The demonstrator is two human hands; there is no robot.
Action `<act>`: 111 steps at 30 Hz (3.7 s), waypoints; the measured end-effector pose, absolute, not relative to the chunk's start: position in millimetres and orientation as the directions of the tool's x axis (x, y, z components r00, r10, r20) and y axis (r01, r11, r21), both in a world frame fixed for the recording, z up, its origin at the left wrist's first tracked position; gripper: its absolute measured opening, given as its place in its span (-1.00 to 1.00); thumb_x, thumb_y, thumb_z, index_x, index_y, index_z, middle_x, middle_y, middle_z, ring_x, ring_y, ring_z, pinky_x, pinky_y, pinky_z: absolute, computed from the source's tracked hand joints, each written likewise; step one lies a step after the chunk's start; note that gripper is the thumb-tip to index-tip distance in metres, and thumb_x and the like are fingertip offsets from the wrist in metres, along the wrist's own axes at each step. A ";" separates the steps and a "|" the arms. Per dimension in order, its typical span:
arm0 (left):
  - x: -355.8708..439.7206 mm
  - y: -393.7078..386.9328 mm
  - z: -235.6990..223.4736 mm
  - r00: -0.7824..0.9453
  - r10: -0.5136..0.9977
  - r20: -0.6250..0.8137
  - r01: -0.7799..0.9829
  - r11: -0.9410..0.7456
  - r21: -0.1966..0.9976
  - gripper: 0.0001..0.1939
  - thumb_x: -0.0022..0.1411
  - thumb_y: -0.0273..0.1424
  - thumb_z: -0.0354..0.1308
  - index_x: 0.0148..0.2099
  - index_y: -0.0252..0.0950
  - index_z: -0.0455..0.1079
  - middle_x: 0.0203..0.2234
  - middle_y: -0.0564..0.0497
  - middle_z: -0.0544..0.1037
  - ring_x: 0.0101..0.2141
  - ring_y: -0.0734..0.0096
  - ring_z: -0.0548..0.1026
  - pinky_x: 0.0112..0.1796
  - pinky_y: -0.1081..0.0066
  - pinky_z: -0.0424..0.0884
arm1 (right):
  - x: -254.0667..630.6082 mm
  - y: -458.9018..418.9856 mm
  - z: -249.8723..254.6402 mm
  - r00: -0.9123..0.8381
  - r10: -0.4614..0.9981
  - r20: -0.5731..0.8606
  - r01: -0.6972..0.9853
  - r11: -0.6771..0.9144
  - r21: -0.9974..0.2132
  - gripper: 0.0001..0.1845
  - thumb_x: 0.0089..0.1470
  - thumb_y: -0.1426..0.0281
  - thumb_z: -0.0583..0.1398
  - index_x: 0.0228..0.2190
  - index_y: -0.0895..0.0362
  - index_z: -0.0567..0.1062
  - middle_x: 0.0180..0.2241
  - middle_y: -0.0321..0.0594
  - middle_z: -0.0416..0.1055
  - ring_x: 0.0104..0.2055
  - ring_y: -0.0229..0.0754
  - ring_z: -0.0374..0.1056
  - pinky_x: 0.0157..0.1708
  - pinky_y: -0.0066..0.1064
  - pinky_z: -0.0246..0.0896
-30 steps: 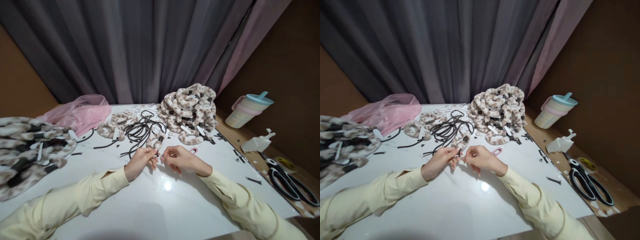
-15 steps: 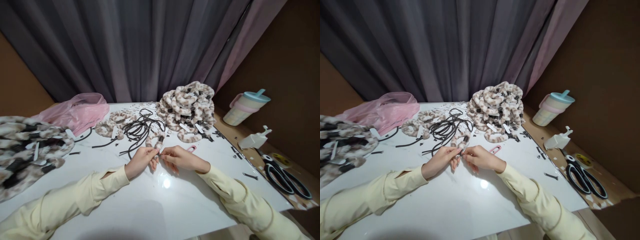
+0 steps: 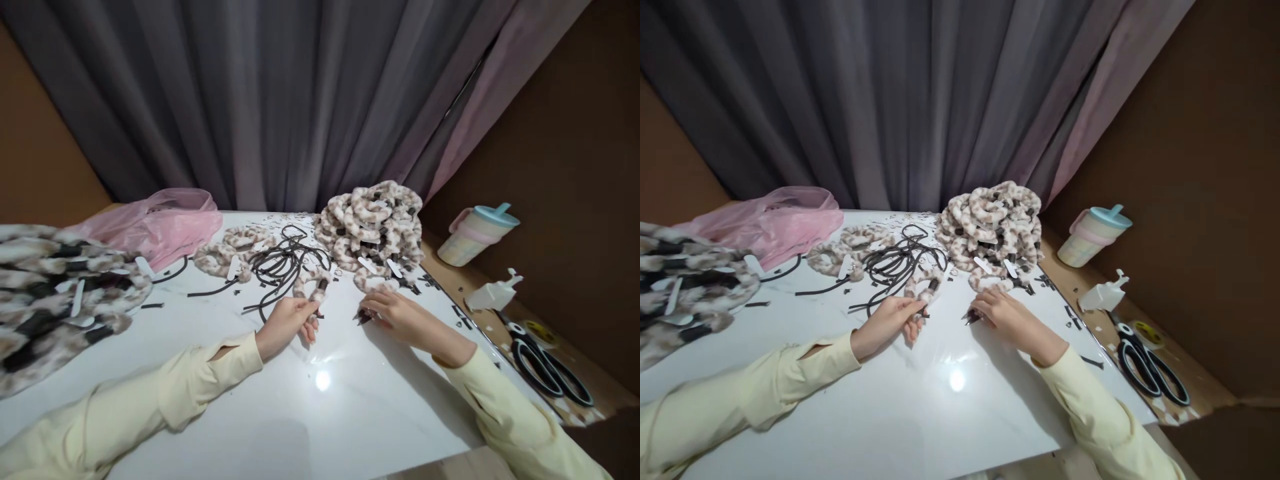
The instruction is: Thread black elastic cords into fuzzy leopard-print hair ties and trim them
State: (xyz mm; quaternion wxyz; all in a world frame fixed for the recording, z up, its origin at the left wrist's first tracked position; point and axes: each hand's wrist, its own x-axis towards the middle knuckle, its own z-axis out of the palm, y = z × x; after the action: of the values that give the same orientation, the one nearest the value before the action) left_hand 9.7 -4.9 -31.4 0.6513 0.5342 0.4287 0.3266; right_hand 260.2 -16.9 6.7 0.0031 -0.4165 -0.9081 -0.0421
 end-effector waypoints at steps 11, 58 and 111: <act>13.1 -13.1 -33.5 0.368 0.918 -0.146 0.031 0.144 0.989 -0.61 0.10 -0.15 0.11 -0.57 -0.39 0.28 -0.74 0.05 0.41 -0.78 0.54 0.39 -0.75 0.61 0.25 | 247.9 -49.1 -3.9 -0.445 0.863 0.238 0.876 0.474 -0.082 -0.74 0.22 0.41 -0.10 -0.37 0.15 0.35 -0.41 -0.11 0.38 -0.42 -0.14 0.32 -0.41 -0.34 0.21; 13.6 -11.5 -26.3 0.323 0.917 -0.233 -0.071 0.269 0.961 -0.66 0.08 -0.18 0.16 -0.49 -0.37 0.25 -0.66 0.01 0.48 -0.60 0.42 0.53 -0.53 0.50 0.50 | 164.6 -70.4 -11.4 -0.279 0.942 0.184 0.803 0.334 -0.494 -0.75 0.20 0.36 -0.07 -0.34 0.18 0.35 -0.54 -0.23 0.34 -0.59 -0.27 0.18 -0.56 -0.47 -0.03; 17.0 -9.1 -26.3 0.269 0.930 -0.250 -0.139 0.294 0.946 -0.76 0.15 -0.30 0.11 -0.42 -0.40 0.29 -0.55 -0.04 0.52 -0.52 0.41 0.55 -0.44 0.47 0.51 | 166.1 -61.1 2.1 -0.278 0.960 -0.033 0.727 0.188 -0.660 -0.63 0.15 0.29 -0.08 -0.63 0.16 0.22 -0.70 -0.39 0.10 -0.62 -0.36 -0.01 -0.57 -0.47 -0.14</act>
State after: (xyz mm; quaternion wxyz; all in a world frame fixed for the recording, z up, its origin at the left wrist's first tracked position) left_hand 17.0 -9.1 -26.3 0.6655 0.4377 0.4518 0.4018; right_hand 166.1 -61.1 2.1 0.1996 -0.5666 -0.7444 0.2915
